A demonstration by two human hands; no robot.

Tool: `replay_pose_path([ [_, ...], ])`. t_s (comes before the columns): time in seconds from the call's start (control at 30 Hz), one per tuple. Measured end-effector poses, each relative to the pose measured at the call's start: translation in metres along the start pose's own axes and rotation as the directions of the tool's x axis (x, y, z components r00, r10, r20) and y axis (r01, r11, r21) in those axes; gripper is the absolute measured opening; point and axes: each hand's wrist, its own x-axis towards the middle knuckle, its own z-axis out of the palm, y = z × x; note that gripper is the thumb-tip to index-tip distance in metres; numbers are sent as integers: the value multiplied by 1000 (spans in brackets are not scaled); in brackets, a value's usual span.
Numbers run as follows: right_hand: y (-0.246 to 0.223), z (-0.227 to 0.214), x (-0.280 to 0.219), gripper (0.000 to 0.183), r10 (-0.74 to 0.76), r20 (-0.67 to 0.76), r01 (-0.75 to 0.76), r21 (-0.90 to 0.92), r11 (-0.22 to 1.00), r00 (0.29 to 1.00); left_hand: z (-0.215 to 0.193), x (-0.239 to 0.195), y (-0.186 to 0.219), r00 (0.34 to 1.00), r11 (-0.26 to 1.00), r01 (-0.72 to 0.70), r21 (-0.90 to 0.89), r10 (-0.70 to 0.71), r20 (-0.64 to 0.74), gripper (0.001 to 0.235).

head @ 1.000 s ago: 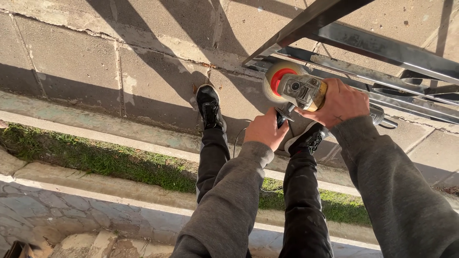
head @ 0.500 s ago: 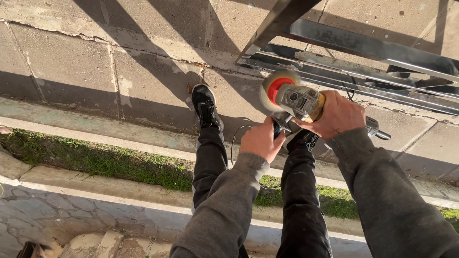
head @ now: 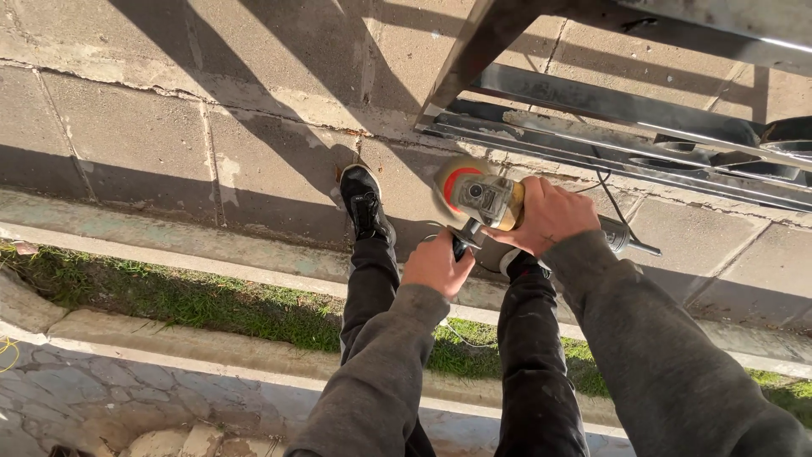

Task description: Using an angle grinder to remove rust and smooth the surface of a decorative metal fence.

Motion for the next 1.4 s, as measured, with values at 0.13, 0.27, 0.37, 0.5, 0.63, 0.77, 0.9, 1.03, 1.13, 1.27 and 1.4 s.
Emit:
replay_pose_path([
  [0.13, 9, 5, -12, 100, -35, -131, 45, 73, 996, 991, -8, -25, 15, 1000, 997, -26, -69, 27, 7, 42],
  [0.27, 21, -21, 12, 106, 11, -181, -7, 23, 1000, 983, -26, 11, 36, 994, 992, -68, 105, 77, -84, 40],
  [0.37, 31, -18, 16, 108, 33, -182, -37, -17, 999, 983, -23, 19, 42, 995, 990, -70, 119, 77, -57, 42],
  [0.5, 42, -16, 19, 112, -11, -160, 2, -58, 998, 987, -18, 25, 43, 998, 997, -61, 51, 62, -10, 41],
  [0.63, 21, -20, 4, 113, -27, -70, 27, -9, 1000, 997, -17, 1, 37, 1000, 1000, 25, 11, -25, 5, 40],
  [0.77, 20, -10, 0, 103, 16, -94, -12, 44, 999, 995, -20, -2, 31, 999, 1000, -19, -19, 18, -34, 35],
  [0.9, 26, -16, 2, 103, 33, -164, -27, 34, 999, 986, -27, 1, 42, 992, 993, -86, 82, 93, -84, 40],
  [1.03, 37, -17, 11, 108, 69, -151, -60, 60, 996, 986, -20, 22, 42, 993, 987, -90, 132, 99, -57, 43],
  [1.13, 36, -22, 10, 105, 93, -133, -87, 51, 995, 987, -26, 22, 50, 988, 986, -114, 124, 126, -93, 40],
  [1.27, 34, -23, 13, 107, 75, -162, -67, 57, 996, 984, -36, 23, 55, 998, 993, -51, 103, 53, -22, 42],
  [1.4, 33, -29, 10, 107, 98, -123, -86, 105, 991, 988, -32, 24, 52, 995, 991, -66, 114, 73, -61, 42],
])
